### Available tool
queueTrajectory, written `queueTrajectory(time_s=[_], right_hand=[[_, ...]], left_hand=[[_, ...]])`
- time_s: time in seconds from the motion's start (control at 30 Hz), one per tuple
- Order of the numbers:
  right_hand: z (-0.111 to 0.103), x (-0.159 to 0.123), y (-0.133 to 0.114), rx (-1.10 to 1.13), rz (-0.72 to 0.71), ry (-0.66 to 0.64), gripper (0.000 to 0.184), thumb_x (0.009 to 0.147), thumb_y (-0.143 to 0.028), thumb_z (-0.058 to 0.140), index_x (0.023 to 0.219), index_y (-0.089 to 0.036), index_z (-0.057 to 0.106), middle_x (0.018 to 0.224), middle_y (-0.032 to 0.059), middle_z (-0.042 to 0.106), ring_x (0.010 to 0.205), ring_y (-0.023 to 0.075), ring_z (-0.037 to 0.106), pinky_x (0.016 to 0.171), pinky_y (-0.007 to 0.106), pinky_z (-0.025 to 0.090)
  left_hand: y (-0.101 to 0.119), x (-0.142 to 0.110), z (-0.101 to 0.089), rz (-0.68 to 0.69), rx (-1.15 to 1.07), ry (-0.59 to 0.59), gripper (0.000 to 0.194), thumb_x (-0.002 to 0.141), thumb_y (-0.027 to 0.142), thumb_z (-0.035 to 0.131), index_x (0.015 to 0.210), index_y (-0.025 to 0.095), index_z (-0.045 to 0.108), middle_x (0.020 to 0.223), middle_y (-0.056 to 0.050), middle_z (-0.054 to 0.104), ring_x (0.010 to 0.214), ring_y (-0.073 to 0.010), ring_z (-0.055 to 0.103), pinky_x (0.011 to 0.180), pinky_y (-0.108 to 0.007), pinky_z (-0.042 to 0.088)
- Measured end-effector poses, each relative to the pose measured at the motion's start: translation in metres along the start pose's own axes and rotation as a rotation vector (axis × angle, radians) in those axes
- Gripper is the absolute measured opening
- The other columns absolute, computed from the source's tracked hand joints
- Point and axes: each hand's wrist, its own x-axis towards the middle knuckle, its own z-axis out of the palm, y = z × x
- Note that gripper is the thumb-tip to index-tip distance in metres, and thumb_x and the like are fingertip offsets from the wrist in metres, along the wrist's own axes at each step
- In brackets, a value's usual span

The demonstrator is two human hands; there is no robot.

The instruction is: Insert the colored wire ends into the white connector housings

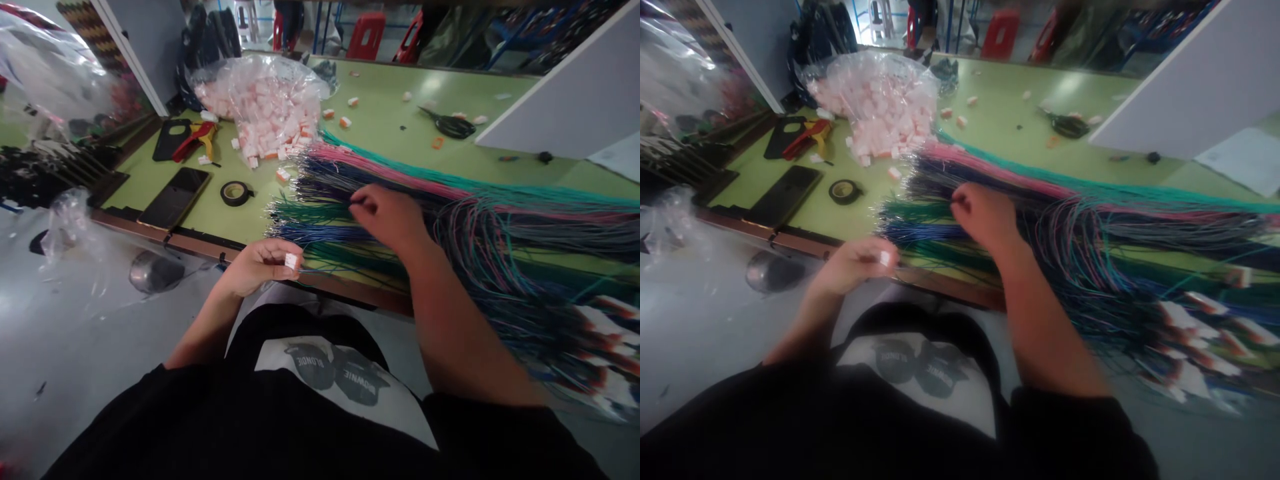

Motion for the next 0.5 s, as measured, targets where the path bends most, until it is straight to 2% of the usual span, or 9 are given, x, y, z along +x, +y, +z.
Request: queueTrajectory(time_s=[0.07,0.2,0.27,0.4,0.5], right_hand=[[-0.004,-0.007,-0.006,0.069,-0.141,-0.124,0.017,0.083,-0.032,0.057,0.087,-0.024,0.072,0.08,0.0027,0.071,0.074,0.019,0.063,0.067,0.029,0.041],[-0.019,-0.021,-0.018,0.268,-0.239,-0.043,0.026,0.087,-0.034,0.051,0.092,-0.023,0.074,0.088,0.0033,0.074,0.075,0.017,0.063,0.066,0.028,0.043],[-0.024,-0.029,-0.027,0.351,-0.315,-0.11,0.027,0.087,-0.034,0.052,0.097,-0.024,0.074,0.089,0.0024,0.074,0.075,0.0165,0.063,0.066,0.027,0.044],[-0.018,-0.042,-0.048,0.473,-0.46,-0.279,0.027,0.084,-0.029,0.053,0.103,-0.023,0.072,0.084,0.0004,0.075,0.07,0.0143,0.063,0.065,0.025,0.044],[-0.008,-0.049,-0.061,0.489,-0.535,-0.262,0.022,0.085,-0.026,0.052,0.094,-0.023,0.072,0.086,0.0012,0.074,0.074,0.0141,0.064,0.068,0.025,0.043]], left_hand=[[0.0,0.0,0.0,-0.008,-0.007,0.01,0.023,0.061,0.007,0.08,0.081,0.016,0.071,0.072,0.002,0.07,0.065,-0.0089,0.064,0.064,-0.021,0.053],[-0.001,0.001,0.001,-0.038,-0.048,0.063,0.03,0.061,0.012,0.083,0.088,0.016,0.071,0.074,0.001,0.069,0.067,-0.0102,0.064,0.068,-0.023,0.054],[-0.001,0.002,0.001,-0.041,-0.079,0.1,0.034,0.06,0.015,0.085,0.091,0.016,0.07,0.074,0.002,0.069,0.067,-0.0101,0.065,0.07,-0.024,0.055],[-0.003,0.003,0.0,-0.033,-0.094,0.122,0.038,0.061,0.017,0.086,0.094,0.015,0.068,0.075,0.002,0.07,0.069,-0.0105,0.067,0.073,-0.025,0.057],[-0.003,0.003,0.0,-0.021,-0.08,0.104,0.037,0.062,0.016,0.086,0.094,0.015,0.066,0.076,0.001,0.071,0.069,-0.0113,0.068,0.074,-0.025,0.057]])
